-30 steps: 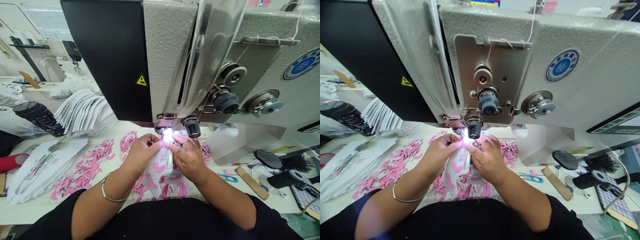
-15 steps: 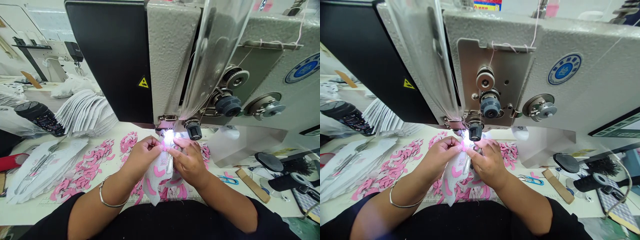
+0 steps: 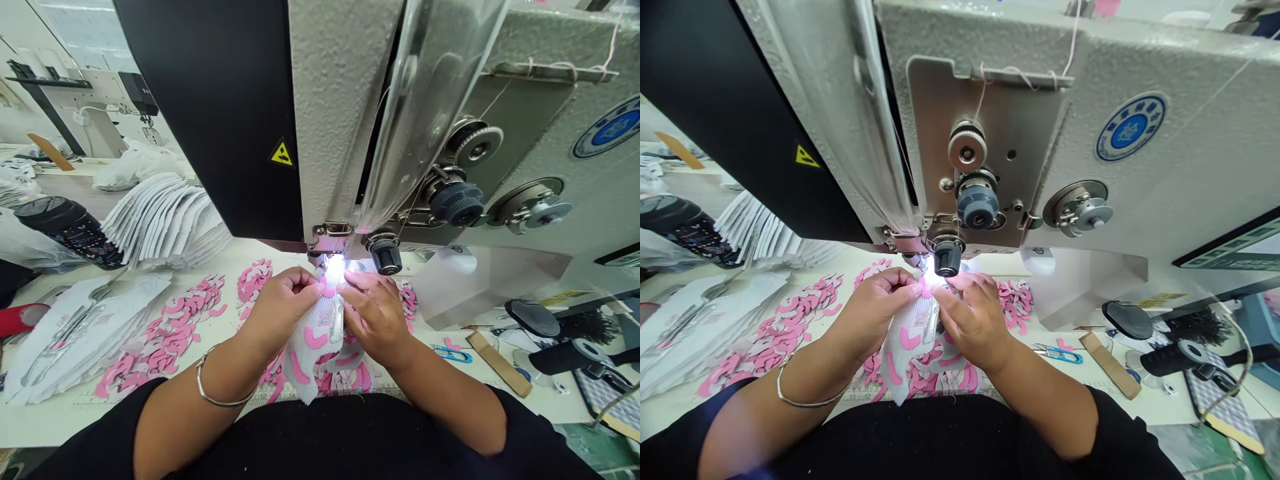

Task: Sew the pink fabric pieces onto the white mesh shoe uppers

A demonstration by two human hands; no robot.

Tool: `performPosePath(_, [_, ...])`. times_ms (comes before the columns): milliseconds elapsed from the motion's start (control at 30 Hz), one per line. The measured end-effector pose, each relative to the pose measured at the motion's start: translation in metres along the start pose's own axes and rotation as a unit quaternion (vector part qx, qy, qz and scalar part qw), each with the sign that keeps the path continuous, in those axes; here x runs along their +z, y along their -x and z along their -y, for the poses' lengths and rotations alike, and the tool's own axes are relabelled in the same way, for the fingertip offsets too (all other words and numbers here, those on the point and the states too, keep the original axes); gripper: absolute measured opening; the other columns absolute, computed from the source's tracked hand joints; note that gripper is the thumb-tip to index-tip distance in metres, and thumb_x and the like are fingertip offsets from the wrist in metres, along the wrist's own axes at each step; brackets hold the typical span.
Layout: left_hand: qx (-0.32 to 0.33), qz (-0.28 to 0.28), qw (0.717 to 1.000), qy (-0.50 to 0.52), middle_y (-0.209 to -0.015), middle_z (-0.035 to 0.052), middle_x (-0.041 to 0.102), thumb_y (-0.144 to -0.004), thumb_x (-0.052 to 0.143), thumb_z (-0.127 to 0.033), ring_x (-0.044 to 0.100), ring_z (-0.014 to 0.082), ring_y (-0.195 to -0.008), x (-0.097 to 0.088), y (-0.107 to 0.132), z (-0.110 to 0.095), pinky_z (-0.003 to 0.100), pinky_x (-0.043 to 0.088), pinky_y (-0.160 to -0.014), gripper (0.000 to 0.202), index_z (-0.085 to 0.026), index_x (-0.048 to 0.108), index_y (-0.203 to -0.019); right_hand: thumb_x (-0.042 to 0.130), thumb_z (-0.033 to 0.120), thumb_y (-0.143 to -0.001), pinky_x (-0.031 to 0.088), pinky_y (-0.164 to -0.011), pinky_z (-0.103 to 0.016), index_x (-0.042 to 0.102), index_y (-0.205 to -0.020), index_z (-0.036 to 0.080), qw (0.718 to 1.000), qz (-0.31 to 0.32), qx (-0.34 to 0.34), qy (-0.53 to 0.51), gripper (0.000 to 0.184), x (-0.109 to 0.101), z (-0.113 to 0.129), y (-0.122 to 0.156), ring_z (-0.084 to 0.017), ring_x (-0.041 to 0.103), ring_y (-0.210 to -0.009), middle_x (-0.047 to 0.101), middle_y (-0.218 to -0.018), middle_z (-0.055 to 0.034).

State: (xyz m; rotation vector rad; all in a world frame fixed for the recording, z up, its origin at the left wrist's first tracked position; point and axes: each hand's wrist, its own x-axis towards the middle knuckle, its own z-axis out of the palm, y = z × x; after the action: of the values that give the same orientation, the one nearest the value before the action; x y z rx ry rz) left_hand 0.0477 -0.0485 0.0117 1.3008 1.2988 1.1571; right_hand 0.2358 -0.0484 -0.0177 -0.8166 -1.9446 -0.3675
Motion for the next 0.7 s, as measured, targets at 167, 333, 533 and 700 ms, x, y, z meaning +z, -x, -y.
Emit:
performPosePath(167, [0.015,0.000,1.000,-0.018,-0.072,-0.0015,0.058,-0.076,0.067,-0.031,0.051,0.0132,-0.067,-0.001,-0.002,0.002,0.025,0.041,-0.062,0.014,-0.019,0.062,-0.074,0.063,0.010,-0.087,0.051,-0.090,-0.043,0.070,-0.111,0.029,1.000,0.008,-0.005,0.009,0.031,0.000,-0.001,-0.001,-0.024,0.063,-0.105,0.066,-0.105,-0.0067])
performPosePath(333, [0.009,0.011,1.000,0.011,-0.075,-0.0022,0.054,-0.076,0.070,-0.030,0.048,0.0122,-0.069,0.000,-0.002,-0.001,0.024,0.039,-0.063,0.018,-0.019,0.055,-0.074,0.062,0.009,-0.088,0.050,-0.089,-0.042,0.072,-0.109,0.027,1.000,0.017,-0.002,0.009,0.030,-0.001,0.000,-0.001,-0.023,0.062,-0.104,0.066,-0.105,-0.0072])
performPosePath(533, [-0.034,-0.001,0.996,0.086,-0.083,-0.0024,0.054,-0.068,0.077,-0.022,0.050,0.0115,-0.075,0.002,-0.004,-0.012,0.024,0.042,-0.069,0.028,-0.020,0.055,-0.085,0.061,0.010,-0.088,0.048,-0.087,-0.041,0.073,-0.110,0.026,1.000,0.014,0.001,0.015,0.029,0.000,0.001,-0.001,-0.023,0.061,-0.101,0.065,-0.106,-0.0080])
performPosePath(700, [-0.084,0.031,0.979,0.185,-0.083,-0.0002,0.060,-0.065,0.079,-0.018,0.059,0.0145,-0.077,0.005,-0.011,-0.023,0.029,0.048,-0.073,0.030,-0.018,0.061,-0.089,0.061,0.016,-0.091,0.046,-0.086,-0.041,0.072,-0.112,0.028,1.000,0.017,0.015,0.022,0.026,0.000,0.001,-0.005,-0.023,0.060,-0.097,0.065,-0.104,-0.0085])
